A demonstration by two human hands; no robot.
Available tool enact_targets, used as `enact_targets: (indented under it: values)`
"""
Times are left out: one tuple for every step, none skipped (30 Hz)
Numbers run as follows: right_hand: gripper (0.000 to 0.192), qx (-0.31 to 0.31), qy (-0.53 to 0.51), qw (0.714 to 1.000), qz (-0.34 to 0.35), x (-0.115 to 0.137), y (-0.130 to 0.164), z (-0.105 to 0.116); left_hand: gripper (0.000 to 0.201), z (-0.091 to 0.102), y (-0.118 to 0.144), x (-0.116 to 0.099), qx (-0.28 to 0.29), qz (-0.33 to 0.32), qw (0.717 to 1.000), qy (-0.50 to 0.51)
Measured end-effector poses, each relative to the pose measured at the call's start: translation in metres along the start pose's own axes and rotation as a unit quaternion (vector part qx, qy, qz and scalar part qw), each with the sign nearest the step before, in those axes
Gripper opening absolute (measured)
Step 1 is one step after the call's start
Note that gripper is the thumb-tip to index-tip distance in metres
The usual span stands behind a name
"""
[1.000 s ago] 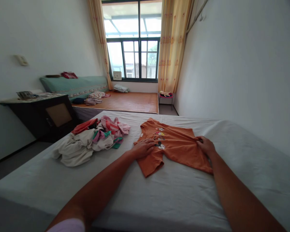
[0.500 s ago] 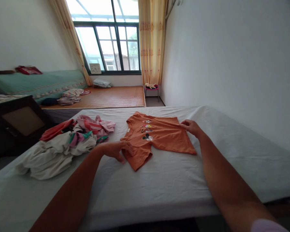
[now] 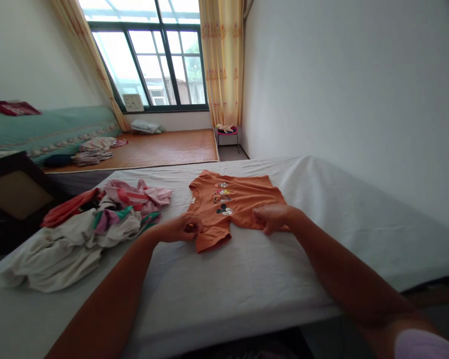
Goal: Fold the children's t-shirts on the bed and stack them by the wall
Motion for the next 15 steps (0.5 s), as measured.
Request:
enact_targets:
  values:
    - [0.045,-0.017,0.040,0.999,-0.015,0.001,0.006,-0.001,0.013,0.003,0.002,0.002,-0.007,-0.001,1.000,0.014]
    - [0.048,-0.040,0.074,0.996,-0.030,0.001,0.013,-0.002,0.014,0.006,0.003,0.003,-0.013,-0.006,1.000,0.026]
    - [0.048,-0.070,0.103,0.991,-0.048,-0.002,0.020,-0.002,0.014,0.008,0.005,0.004,-0.017,-0.013,0.999,0.034]
    - [0.044,-0.102,0.122,0.985,-0.069,-0.007,0.028,-0.002,0.016,0.010,0.006,0.006,-0.016,-0.019,0.999,0.043]
    - [0.036,-0.133,0.133,0.978,-0.091,-0.014,0.036,-0.001,0.017,0.011,0.006,0.007,-0.012,-0.021,0.998,0.052]
    - [0.028,-0.159,0.131,0.973,-0.108,-0.022,0.044,0.000,0.018,0.012,0.007,0.007,-0.008,-0.022,0.998,0.061]
    - [0.023,-0.179,0.118,0.970,-0.116,-0.030,0.052,0.000,0.019,0.012,0.009,0.006,-0.002,-0.021,0.997,0.069]
    - [0.020,-0.192,0.092,0.971,-0.112,-0.038,0.060,0.000,0.021,0.013,0.011,0.005,0.006,-0.021,0.997,0.075]
    - [0.017,-0.197,0.053,0.974,-0.094,-0.044,0.067,0.000,0.021,0.013,0.013,0.003,0.016,-0.019,0.996,0.081]
    - [0.016,-0.194,0.003,0.979,-0.064,-0.049,0.074,-0.001,0.022,0.012,0.017,0.000,0.030,-0.016,0.996,0.086]
    - [0.015,-0.181,-0.056,0.981,-0.030,-0.052,0.079,-0.004,0.023,0.011,0.020,-0.003,0.047,-0.012,0.995,0.092]
    - [0.014,-0.159,-0.116,0.981,0.001,-0.054,0.084,-0.007,0.024,0.010,0.024,-0.005,0.064,-0.004,0.993,0.098]
    - [0.015,-0.131,-0.171,0.976,0.025,-0.055,0.088,-0.010,0.025,0.008,0.027,-0.006,0.078,0.006,0.991,0.107]
    - [0.016,-0.100,-0.217,0.970,0.042,-0.056,0.091,-0.014,0.027,0.006,0.030,-0.006,0.087,0.018,0.989,0.119]
    - [0.017,-0.071,-0.252,0.964,0.053,-0.056,0.091,-0.018,0.029,0.005,0.031,-0.005,0.090,0.030,0.987,0.133]
Point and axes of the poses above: each hand's wrist, its own y-axis away from the middle knuckle, its own z-axis out of the back of the hand, x = y × z, the point moved 8 cm from there along -y, towards the middle knuckle, and after that the axes turned 4 degrees about x, right-handed, at the moved point
